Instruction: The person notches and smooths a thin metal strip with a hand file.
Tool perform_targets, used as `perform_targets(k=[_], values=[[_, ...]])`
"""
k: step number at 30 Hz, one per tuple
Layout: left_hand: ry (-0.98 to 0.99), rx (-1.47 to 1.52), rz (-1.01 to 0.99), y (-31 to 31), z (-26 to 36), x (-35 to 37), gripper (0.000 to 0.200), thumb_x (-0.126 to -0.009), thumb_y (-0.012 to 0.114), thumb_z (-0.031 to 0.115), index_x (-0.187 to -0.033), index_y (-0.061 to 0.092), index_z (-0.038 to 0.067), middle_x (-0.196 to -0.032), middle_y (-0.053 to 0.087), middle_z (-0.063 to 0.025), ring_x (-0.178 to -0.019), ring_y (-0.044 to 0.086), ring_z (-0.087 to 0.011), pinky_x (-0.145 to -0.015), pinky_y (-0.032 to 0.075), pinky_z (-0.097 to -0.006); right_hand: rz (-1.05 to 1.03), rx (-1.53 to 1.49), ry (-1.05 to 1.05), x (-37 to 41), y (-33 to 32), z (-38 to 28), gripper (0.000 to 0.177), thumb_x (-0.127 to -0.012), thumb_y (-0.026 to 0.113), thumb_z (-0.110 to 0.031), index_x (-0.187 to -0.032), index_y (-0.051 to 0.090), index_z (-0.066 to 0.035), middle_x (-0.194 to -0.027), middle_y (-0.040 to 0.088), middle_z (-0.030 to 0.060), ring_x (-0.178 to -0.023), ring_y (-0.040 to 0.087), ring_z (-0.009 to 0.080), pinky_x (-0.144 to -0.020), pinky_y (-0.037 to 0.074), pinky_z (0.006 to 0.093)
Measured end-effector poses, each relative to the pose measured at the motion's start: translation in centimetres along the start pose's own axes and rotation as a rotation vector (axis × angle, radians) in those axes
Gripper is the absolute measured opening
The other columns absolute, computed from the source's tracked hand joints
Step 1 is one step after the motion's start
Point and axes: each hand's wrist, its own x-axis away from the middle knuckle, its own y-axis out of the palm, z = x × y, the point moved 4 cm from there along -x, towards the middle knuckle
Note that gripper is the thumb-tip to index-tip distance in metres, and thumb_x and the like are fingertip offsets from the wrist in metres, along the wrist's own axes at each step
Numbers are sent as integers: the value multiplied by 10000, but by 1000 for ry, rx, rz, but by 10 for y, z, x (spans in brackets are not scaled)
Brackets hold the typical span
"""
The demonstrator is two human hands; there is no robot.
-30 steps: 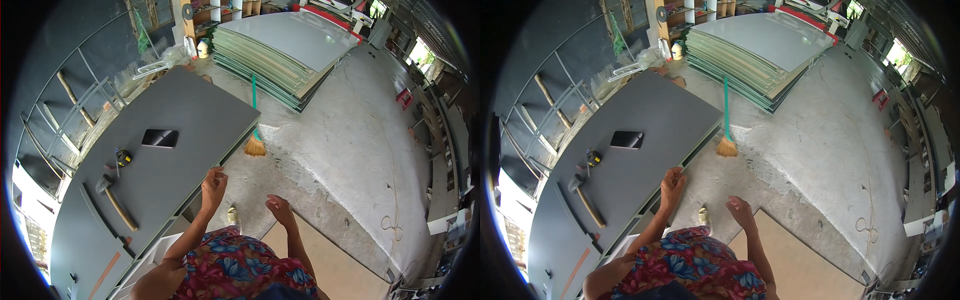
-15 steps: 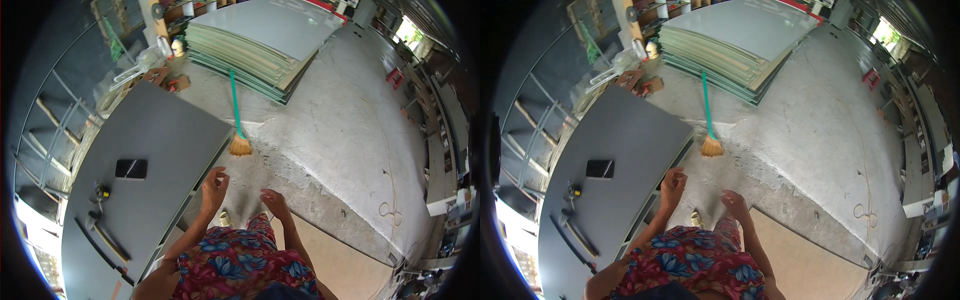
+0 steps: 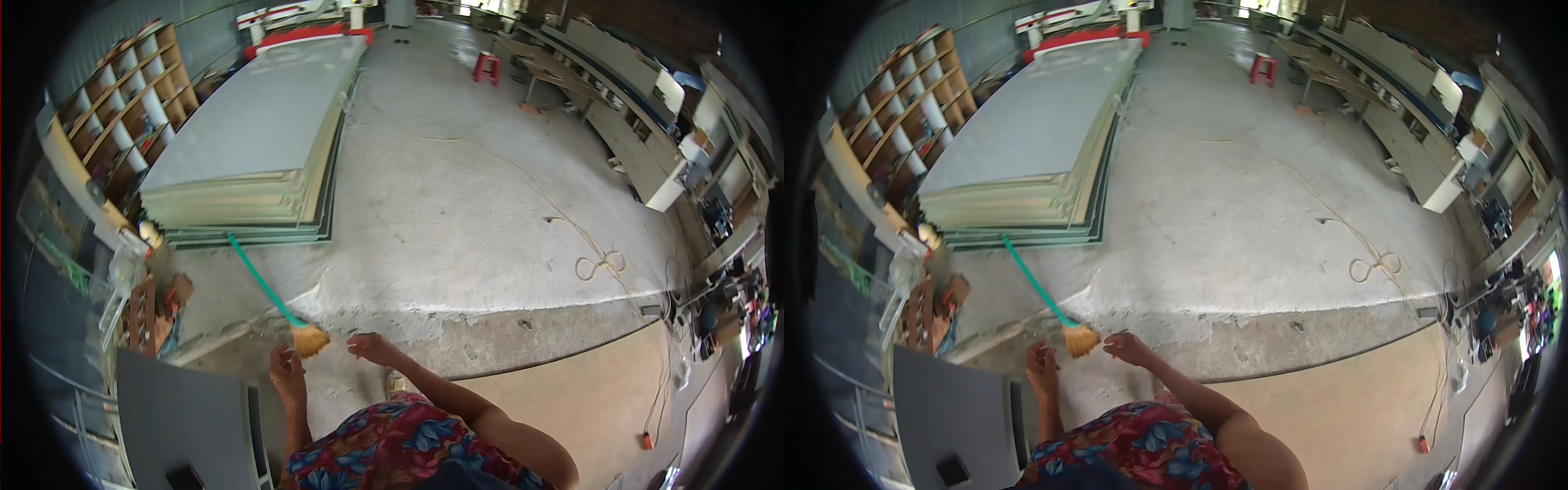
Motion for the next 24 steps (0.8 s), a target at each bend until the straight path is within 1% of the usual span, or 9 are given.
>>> perform_targets(k=[2, 6, 9, 12, 15, 18, 21, 23, 24], values=[[15, -3, -33, 25, -3, -14, 258, -868, 612, 49, -1114, 574, -20, -824, 624, -76, -596, 554, -98, -502, 469, -259, 34, -13, -6, -13, -23, 1, 342, -872, 664, -292, -1031, 671, 11, -823, 703, 140, -711, 689, 192, -666, 537, 334], [-30, -23, -74, 63, 0, -25, 251, -869, 609, 50, -1108, 572, -17, -809, 626, -81, -576, 557, -103, -499, 469, -263, 82, -40, -62, -32, -52, 26, 301, -886, 638, -271, -1004, 679, 3, -789, 692, 128, -678, 685, 182, -638, 536, 333], [-41, -73, -141, 85, -9, -34, 238, -868, 606, 56, -1092, 573, -15, -792, 629, -91, -571, 571, -116, -494, 469, -265, 28, -13, 33, -34, -74, 45, 289, -927, 607, -255, -1072, 666, -12, -866, 698, 78, -723, 679, 125, -599, 537, 278], [-47, -72, -165, 106, -19, -50, 231, -861, 603, 59, -1077, 572, -18, -781, 633, -97, -573, 583, -127, -490, 469, -266, 64, -137, 166, -30, -92, 64, 319, -939, 578, -295, -1075, 658, -18, -891, 693, 63, -733, 682, 119, -570, 535, 263], [-121, -24, -227, 131, -28, -66, 232, -854, 607, 65, -1068, 572, -18, -788, 636, -94, -569, 582, -131, -494, 472, -263, 195, -263, 257, -24, -113, 85, 272, -894, 634, -274, -1009, 700, -36, -776, 695, 65, -665, 675, 126, -545, 535, 275], [-118, -23, -236, 161, -52, -86, 251, -837, 625, 75, -1066, 573, -17, -777, 638, -88, -551, 574, -125, -482, 463, -266, 188, -287, 379, -21, -138, 105, 345, -930, 569, -330, -1105, 647, -42, -921, 691, 41, -754, 685, 117, -564, 532, 260], [29, -65, -255, 191, -89, -113, 260, -817, 641, 83, -1050, 575, -10, -759, 637, -87, -540, 578, -134, -457, 457, -273, 273, -290, 414, -25, -168, 122, 358, -929, 563, -338, -1118, 641, -44, -920, 691, 44, -761, 685, 117, -570, 536, 268], [-151, -75, -289, 210, -62, -123, 263, -805, 650, 84, -1042, 576, -4, -753, 639, -91, -544, 587, -144, -436, 456, -274, 304, -173, 260, -32, -189, 142, 337, -927, 570, -330, -1117, 644, -61, -920, 691, 40, -769, 687, 124, -562, 529, 264], [-240, -77, -302, 223, -51, -132, 265, -799, 654, 84, -1037, 576, -1, -750, 640, -92, -546, 591, -149, -426, 456, -274, 298, -378, 320, -37, -200, 161, 313, -923, 580, -320, -1113, 648, -80, -926, 693, 37, -780, 690, 132, -554, 523, 265]])
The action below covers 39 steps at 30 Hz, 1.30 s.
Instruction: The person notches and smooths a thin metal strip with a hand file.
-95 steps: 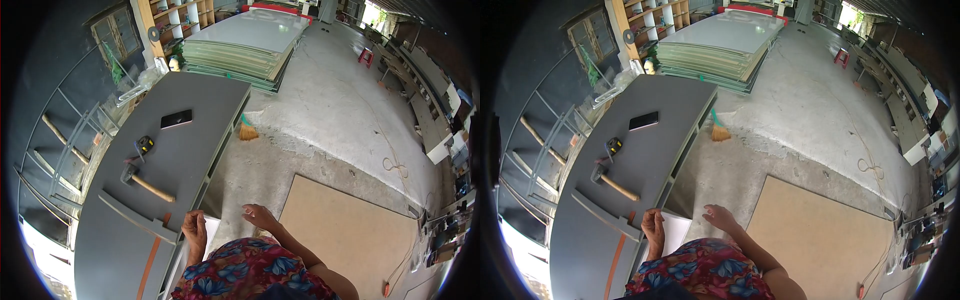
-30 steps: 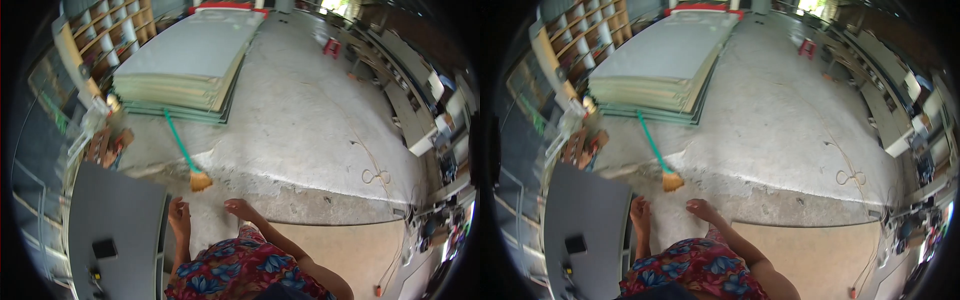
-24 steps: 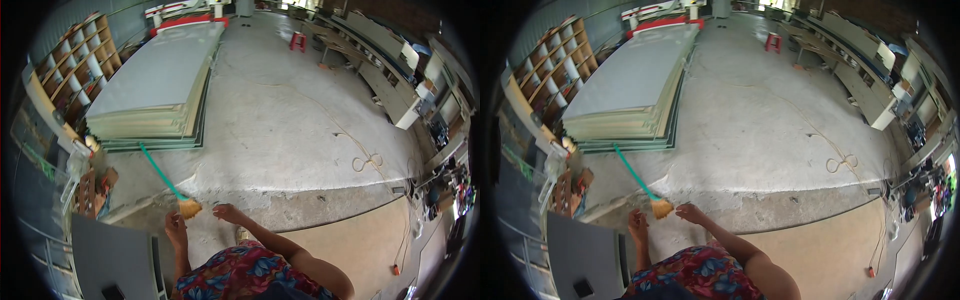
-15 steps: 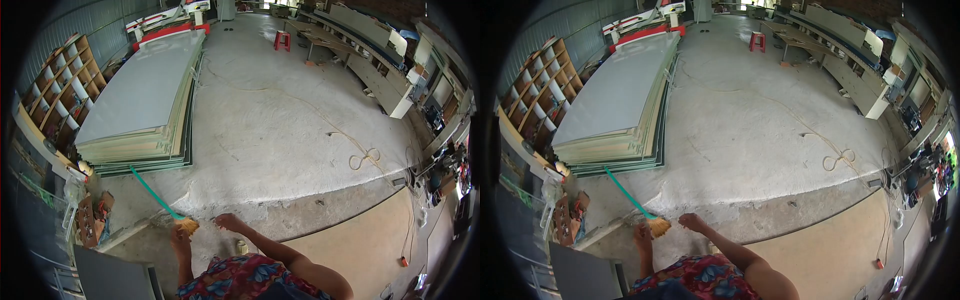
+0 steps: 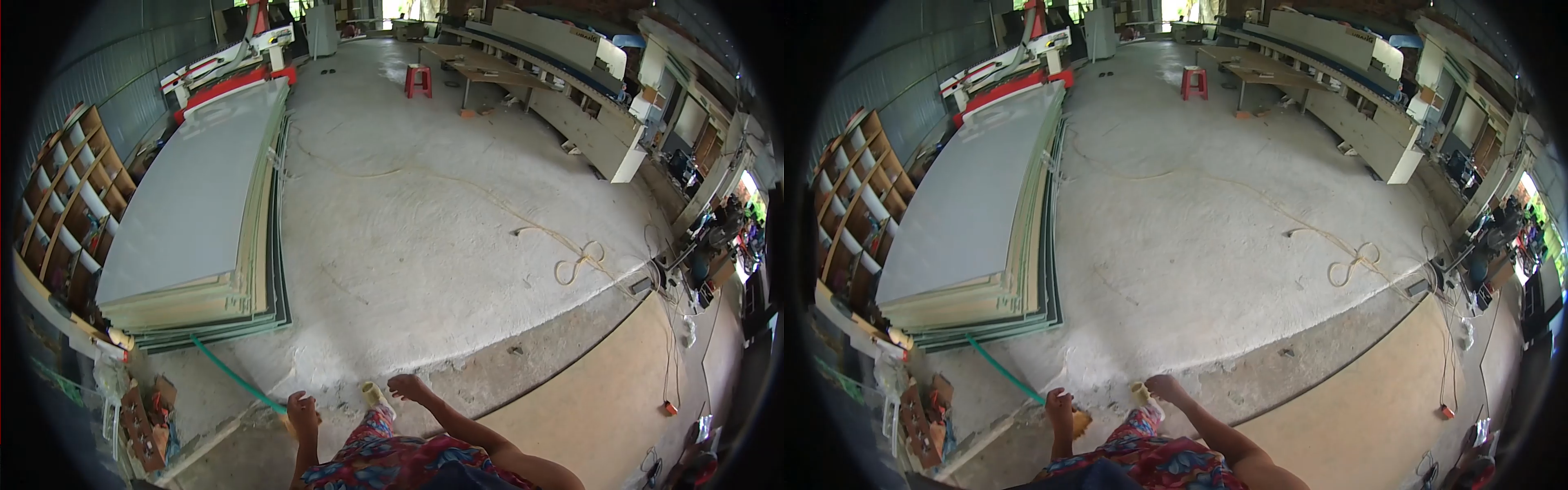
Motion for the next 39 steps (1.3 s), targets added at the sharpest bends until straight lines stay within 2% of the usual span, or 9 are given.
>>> perform_targets(k=[4, 12, 16, 17, 19, 20, 24, 30, 39], values=[[143, -14, 21, 27, -25, -78, 249, -805, 646, 58, -1037, 574, 5, -759, 653, -115, -512, 597, -165, -397, 474, -269, 90, -102, 118, -37, -52, 3, 268, -904, 607, -317, -1067, 674, -115, -937, 712, 49, -766, 695, 151, -556, 522, 289], [-2, 53, -99, 124, -5, -227, 260, -797, 587, 44, -1041, 555, -39, -784, 637, -150, -540, 603, -194, -393, 454, -273, 228, 593, 472, -93, -171, 11, 407, -859, 593, -473, -848, 708, -82, -722, 701, 34, -566, 650, 162, -511, 546, 324], [-43, 68, -353, 204, 40, -264, 273, -843, 589, 78, -1084, 521, -32, -837, 610, -132, -673, 612, -175, -440, 466, -257, 436, 437, 577, -72, -212, 8, 446, -909, 513, -466, -854, 694, -62, -724, 698, 48, -551, 638, 176, -499, 543, 337], [-44, 44, -406, 223, 50, -269, 270, -845, 593, 79, -1081, 520, -31, -838, 608, -132, -673, 611, -173, -439, 466, -256, 597, 135, 659, -73, -223, 38, 433, -915, 512, -449, -889, 690, -55, -780, 708, 49, -602, 654, 174, -513, 548, 343], [-45, 23, -453, 260, 76, -278, 270, -848, 603, 84, -1079, 523, -30, -834, 606, -131, -674, 608, -168, -434, 461, -255, 481, 449, 546, -71, -243, 50, 410, -871, 595, -447, -848, 702, -52, -754, 692, 67, -626, 667, 194, -526, 551, 348], [-33, 6, -480, 279, 87, -286, 271, -848, 604, 84, -1080, 524, -29, -824, 606, -129, -652, 602, -168, -432, 458, -256, 639, 18, 684, -65, -252, 62, 427, -836, 651, -455, -783, 711, -36, -678, 672, 88, -598, 666, 214, -513, 550, 348], [47, 96, -494, 353, 112, -314, 273, -847, 610, 78, -1087, 527, -24, -780, 609, -130, -539, 571, -172, -425, 452, -266, 857, -163, 762, -49, -289, 62, 450, -831, 648, -461, -700, 696, -33, -668, 679, 79, -533, 642, 203, -497, 547, 349], [12, 63, -467, 451, 176, -342, 277, -845, 620, 75, -1085, 526, -24, -806, 627, -138, -567, 587, -165, -456, 469, -281, 743, -46, 903, -72, -406, 29, 354, -854, 652, -395, -782, 691, -50, -728, 702, 58, -626, 680, 172, -536, 547, 338], [16, 126, -368, 553, 272, -383, 284, -844, 648, 75, -1081, 548, -46, -800, 648, -133, -528, 592, -162, -454, 488, -267, 649, 144, 700, -217, -612, -98, 272, -896, 603, -323, -908, 677, -62, -805, 714, 54, -672, 697, 154, -540, 545, 335]])
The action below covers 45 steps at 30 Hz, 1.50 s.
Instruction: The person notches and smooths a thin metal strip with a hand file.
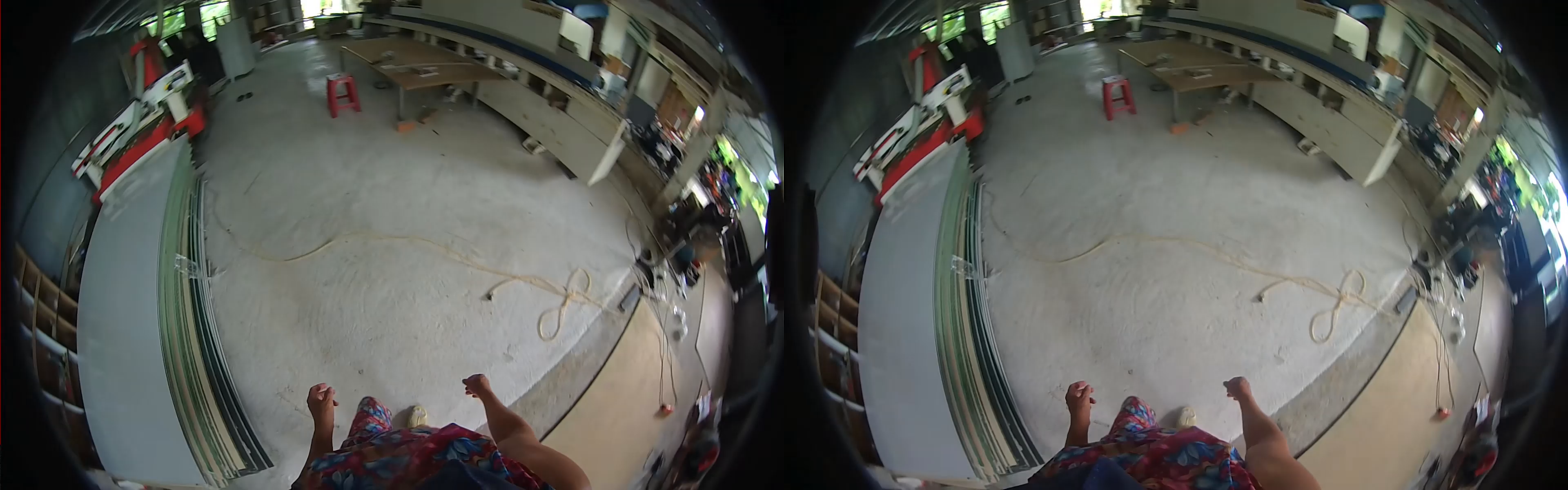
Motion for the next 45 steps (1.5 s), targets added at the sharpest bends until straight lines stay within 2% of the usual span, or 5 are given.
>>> perform_targets(k=[18, 28, 35, 39, 45], values=[[-113, 18, 342, 14, 120, -313, 258, -832, 622, 97, -1044, 598, -47, -802, 671, -153, -544, 628, -182, -403, 486, -273, -179, 23, -85, -115, -49, -354, 258, -864, 650, -336, -950, 675, -93, -807, 713, 40, -682, 695, 144, -544, 530, 318], [-113, 330, -407, 167, 404, -431, 312, -933, 613, 239, -1141, 605, 7, -970, 670, -68, -635, 527, -77, -562, 429, -215, -17, -81, 48, -167, -107, -445, 241, -862, 665, -315, -926, 677, -82, -785, 707, 59, -678, 701, 165, -546, 543, 327], [488, 487, -1539, 264, 714, -396, 537, -903, 636, 364, -1149, 585, -110, -988, 666, -198, -775, 621, -230, -703, 468, -322, -139, -91, 244, -339, -123, -424, 227, -883, 641, -302, -932, 671, -82, -826, 711, 71, -685, 706, 175, -552, 540, 340], [803, 774, -1585, 315, 764, -429, 319, -956, 563, 239, -1059, 655, -49, -934, 678, -163, -779, 623, -259, -724, 469, -363, 94, -37, 55, -259, -221, -615, 207, -875, 641, -285, -897, 673, -82, -791, 708, 70, -686, 704, 177, -561, 545, 356], [1244, 699, -1228, 366, 791, -509, 348, -977, 497, 236, -774, 641, -7, -710, 634, -120, -561, 557, -220, -588, 422, -344, 64, -105, -27, -385, -251, -699, 230, -855, 656, -291, -872, 670, -62, -742, 692, 68, -648, 688, 166, -533, 536, 332]])
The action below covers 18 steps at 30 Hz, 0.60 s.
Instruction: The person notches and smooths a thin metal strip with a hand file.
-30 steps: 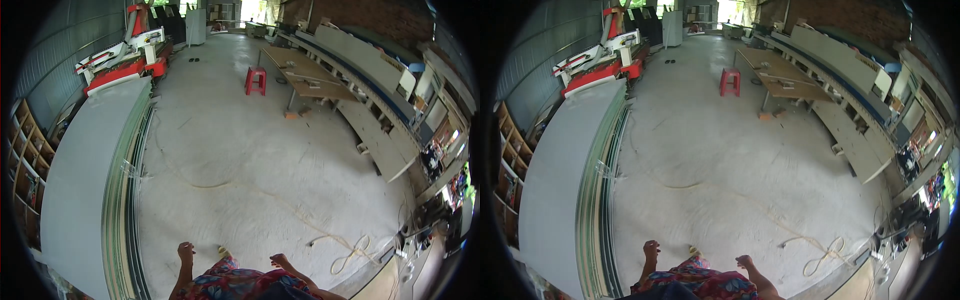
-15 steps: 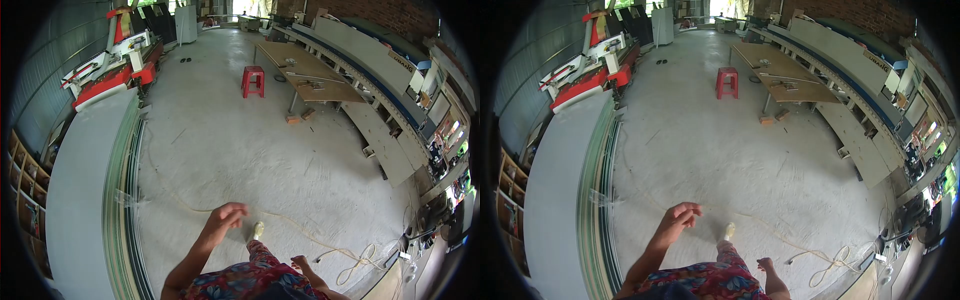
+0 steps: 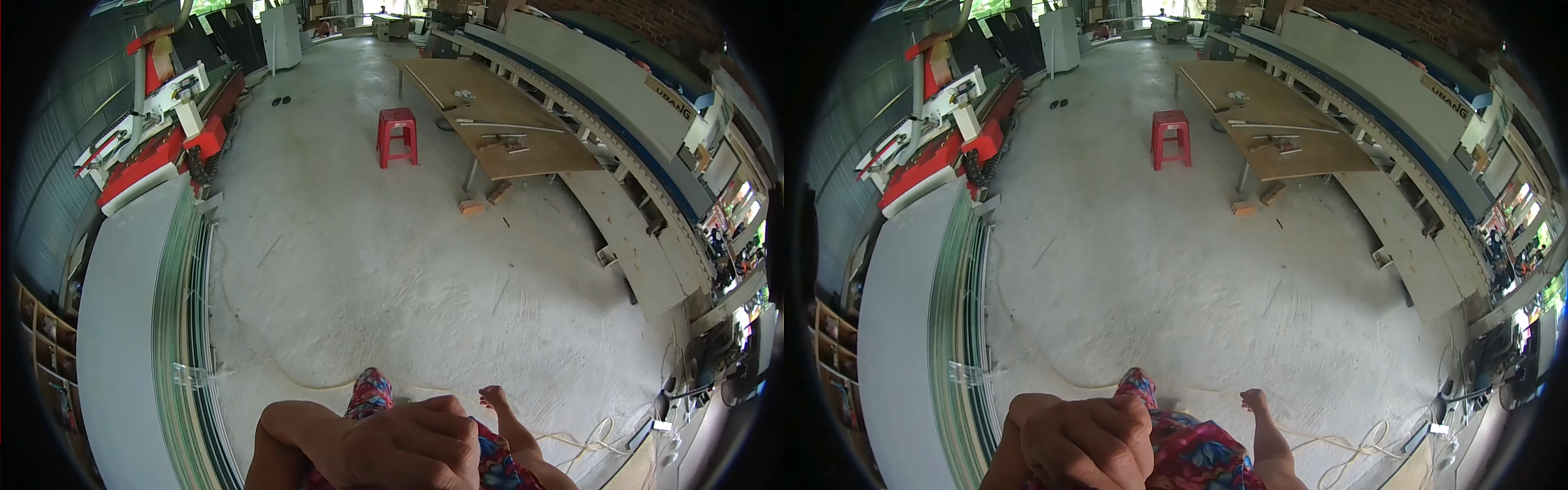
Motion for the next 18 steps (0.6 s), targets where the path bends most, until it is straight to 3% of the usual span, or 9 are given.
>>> perform_targets(k=[2, 6, 11, 13, 15, 17, 18], values=[[-50, -49, 47, -21, -18, -8, 438, -988, 454, 274, -662, 602, 23, -627, 603, -109, -460, 515, -220, -553, 401, -351, -18, 26, -49, -31, 3, -38, 233, -850, 663, -299, -867, 673, -66, -746, 693, 67, -644, 687, 163, -529, 535, 323], [-28, 48, -68, -74, -62, -14, 373, -980, 499, 298, -738, 601, 33, -654, 584, -69, -516, 514, -195, -558, 398, -333, -99, 54, -85, -73, 26, -112, 229, -849, 671, -307, -876, 680, -80, -750, 691, 62, -626, 676, 152, -528, 528, 312], [-124, 180, -293, -165, -106, -9, 315, -944, 581, 293, -884, 641, -9, -799, 604, -89, -686, 572, -249, -633, 463, -358, -223, -34, -89, -131, 53, -231, 235, -875, 644, -352, -971, 688, -142, -845, 697, 20, -690, 671, 136, -596, 522, 320], [-251, 268, -253, -223, -133, -24, 298, -955, 540, 260, -880, 629, -14, -788, 603, -104, -678, 571, -241, -677, 463, -340, -221, -170, -166, -157, 46, -303, 238, -878, 640, -358, -960, 690, -140, -814, 690, 15, -665, 657, 135, -580, 512, 304], [-367, 349, -210, -281, -160, -42, 287, -966, 499, 226, -876, 616, -19, -777, 601, -120, -671, 571, -233, -721, 463, -322, -177, -106, -246, -190, 46, -376, 224, -879, 638, -341, -937, 694, -132, -762, 675, 15, -622, 631, 127, -550, 495, 291], [-513, 440, -139, -330, -181, -49, 282, -977, 457, 193, -871, 604, -24, -766, 599, -135, -663, 570, -225, -765, 464, -305, -69, -29, -492, -235, 44, -452, 264, -872, 624, -359, -878, 696, -105, -690, 666, 45, -608, 639, 160, -558, 495, 338], [-731, 302, 34, -364, -201, -50, 276, -974, 482, 220, -860, 603, 0, -806, 612, -95, -732, 586, -213, -759, 470, -315, -4, 44, -495, -229, 31, -506, 275, -852, 629, -352, -856, 693, -84, -691, 654, 73, -615, 632, 184, -579, 491, 354]])
